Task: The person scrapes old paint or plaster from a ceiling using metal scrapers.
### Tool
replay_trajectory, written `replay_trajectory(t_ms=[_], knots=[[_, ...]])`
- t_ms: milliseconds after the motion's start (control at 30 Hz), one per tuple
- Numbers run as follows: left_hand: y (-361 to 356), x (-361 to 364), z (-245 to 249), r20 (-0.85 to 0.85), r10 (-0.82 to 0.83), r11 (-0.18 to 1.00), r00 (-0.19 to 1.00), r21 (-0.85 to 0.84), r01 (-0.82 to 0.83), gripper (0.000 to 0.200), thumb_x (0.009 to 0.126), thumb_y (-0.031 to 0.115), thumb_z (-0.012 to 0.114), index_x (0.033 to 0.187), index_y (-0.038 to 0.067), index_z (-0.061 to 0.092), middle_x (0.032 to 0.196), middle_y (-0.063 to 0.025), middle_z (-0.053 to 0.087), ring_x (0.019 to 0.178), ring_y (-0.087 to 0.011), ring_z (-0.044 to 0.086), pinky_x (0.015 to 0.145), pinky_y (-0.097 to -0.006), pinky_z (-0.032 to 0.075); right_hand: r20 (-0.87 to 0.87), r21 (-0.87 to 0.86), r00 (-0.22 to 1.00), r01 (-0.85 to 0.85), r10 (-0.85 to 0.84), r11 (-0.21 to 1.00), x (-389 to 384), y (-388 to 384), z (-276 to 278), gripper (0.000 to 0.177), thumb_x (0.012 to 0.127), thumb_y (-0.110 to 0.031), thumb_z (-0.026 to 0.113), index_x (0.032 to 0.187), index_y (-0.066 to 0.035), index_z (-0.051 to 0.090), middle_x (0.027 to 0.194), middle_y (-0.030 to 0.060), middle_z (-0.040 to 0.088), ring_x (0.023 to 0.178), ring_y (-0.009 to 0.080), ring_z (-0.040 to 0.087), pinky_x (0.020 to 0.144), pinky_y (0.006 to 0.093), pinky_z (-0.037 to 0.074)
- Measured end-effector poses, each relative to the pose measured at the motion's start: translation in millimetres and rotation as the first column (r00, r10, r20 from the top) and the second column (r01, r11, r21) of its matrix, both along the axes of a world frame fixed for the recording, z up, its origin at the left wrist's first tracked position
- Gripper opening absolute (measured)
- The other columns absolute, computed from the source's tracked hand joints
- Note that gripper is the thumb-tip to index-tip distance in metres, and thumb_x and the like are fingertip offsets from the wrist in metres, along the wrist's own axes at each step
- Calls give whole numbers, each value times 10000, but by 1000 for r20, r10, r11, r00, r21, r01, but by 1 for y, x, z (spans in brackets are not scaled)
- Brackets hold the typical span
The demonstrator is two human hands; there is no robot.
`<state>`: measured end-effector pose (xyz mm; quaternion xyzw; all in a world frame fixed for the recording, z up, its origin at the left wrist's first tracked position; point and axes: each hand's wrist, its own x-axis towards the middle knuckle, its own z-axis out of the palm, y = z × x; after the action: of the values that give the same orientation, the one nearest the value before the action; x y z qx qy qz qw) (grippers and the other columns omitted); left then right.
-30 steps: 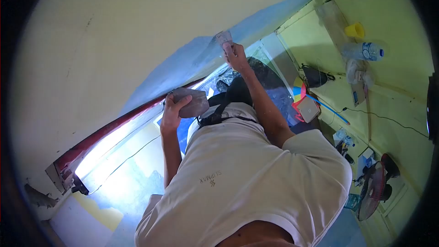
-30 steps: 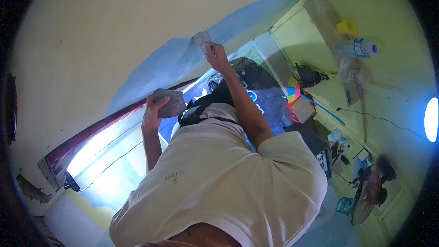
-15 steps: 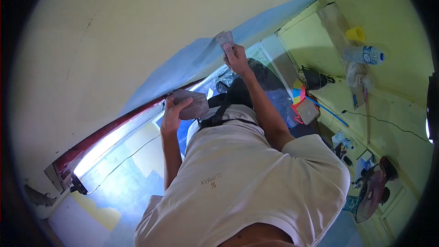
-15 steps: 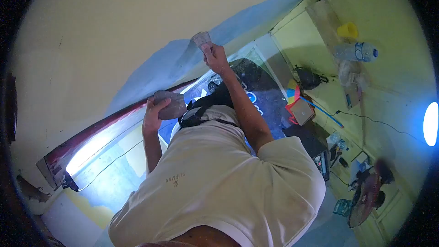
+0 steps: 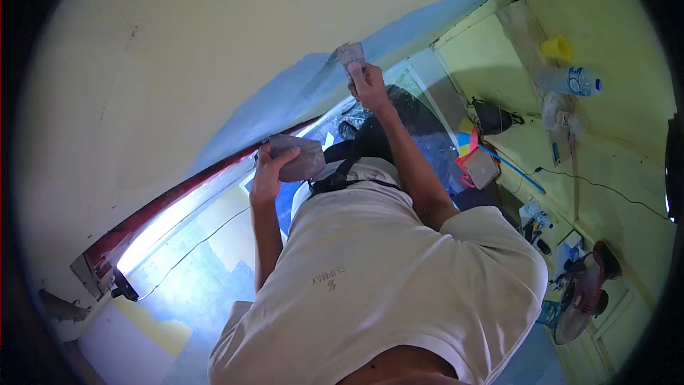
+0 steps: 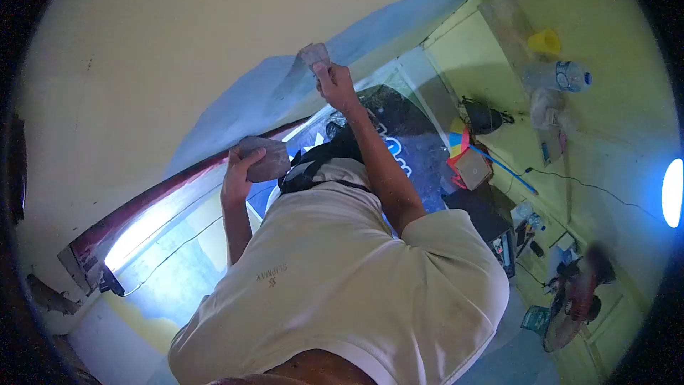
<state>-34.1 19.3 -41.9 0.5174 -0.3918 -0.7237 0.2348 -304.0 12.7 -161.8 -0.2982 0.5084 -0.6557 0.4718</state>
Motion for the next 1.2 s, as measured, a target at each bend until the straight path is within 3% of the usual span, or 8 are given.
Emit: replay_trajectory(t_ms=[167, 300, 467, 567, 700, 833, 867, 1200], knots=[[-5, -4, 2, 10, -3, 999, 1000, -33, 4, 231, 754, 95, 737, 957, 21, 654, 890, -52, 677, 807, -157, 636, 756, -309, 500, 65, -69, 997, -35, 39, 997, -1, -8, 21, 451, 981, -438, 506, 712, -78, 463, 523, -28, 427, 398, 54, 398, 358, 225, 315], [-3, -10, 18, 33, 9, 1000, 999, -9, -9, 294, 736, 127, 758, 983, 15, 643, 907, -69, 671, 808, -167, 630, 772, -312, 494, -64, 59, 998, 8, -4, 998, -3, -6, -10, 446, 983, -432, 501, 710, -81, 468, 530, -22, 438, 404, 53, 398, 361, 232, 303], [-3, -7, 12, 78, 14, 1000, 997, -14, -13, 259, 751, 119, 748, 967, 11, 655, 892, -54, 684, 805, -144, 637, 769, -300, 494, -36, -3, 998, -47, 46, 999, -4, -5, 16, 445, 976, -409, 523, 728, -40, 540, 553, -32, 458, 479, 56, 442, 426, 245, 349], [-8, 0, 7, 28, -32, 999, 999, -10, 32, 243, 765, 112, 741, 972, 16, 657, 898, -58, 683, 815, -148, 640, 767, -299, 496, 49, 101, 999, -18, 13, 995, -2, -3, 4, 419, 977, -398, 524, 766, -37, 551, 560, -41, 451, 477, 50, 431, 425, 239, 346], [-3, -5, 8, -1, 22, 1000, 1000, 7, -22, 227, 762, 83, 738, 965, 17, 659, 893, -53, 684, 818, -144, 640, 761, -303, 500, 7, -76, 1000, -20, 20, 997, 4, -8, 18, 419, 988, -388, 513, 720, -68, 490, 525, -21, 444, 411, 51, 407, 370, 233, 326], [-5, -6, 4, 12, 23, 1000, 1000, -13, -23, 223, 755, 74, 735, 956, 12, 661, 888, -62, 686, 802, -150, 644, 758, -310, 504, -60, 79, 998, 30, -25, 996, 5, -4, -2, 410, 989, -385, 513, 721, -76, 487, 523, -30, 433, 405, 47, 387, 367, 230, 304], [-8, -5, 0, -1, 0, 1000, 1000, -10, 0, 224, 754, 73, 735, 956, 11, 661, 886, -62, 686, 798, -148, 643, 757, -310, 503, -59, 61, 998, 6, -2, 998, 4, -6, 2, 442, 961, -395, 557, 749, -8, 574, 564, -20, 491, 498, 55, 455, 446, 252, 360], [-4, -2, 11, 26, 1, 1000, 1000, -7, -1, 232, 746, 78, 741, 955, 14, 665, 879, -62, 686, 792, -149, 640, 756, -307, 504, -72, -59, 996, -64, 59, 996, 8, -14, 28, 498, 964, -436, 539, 727, 0, 571, 566, -4, 506, 499, 71, 473, 457, 251, 373]])
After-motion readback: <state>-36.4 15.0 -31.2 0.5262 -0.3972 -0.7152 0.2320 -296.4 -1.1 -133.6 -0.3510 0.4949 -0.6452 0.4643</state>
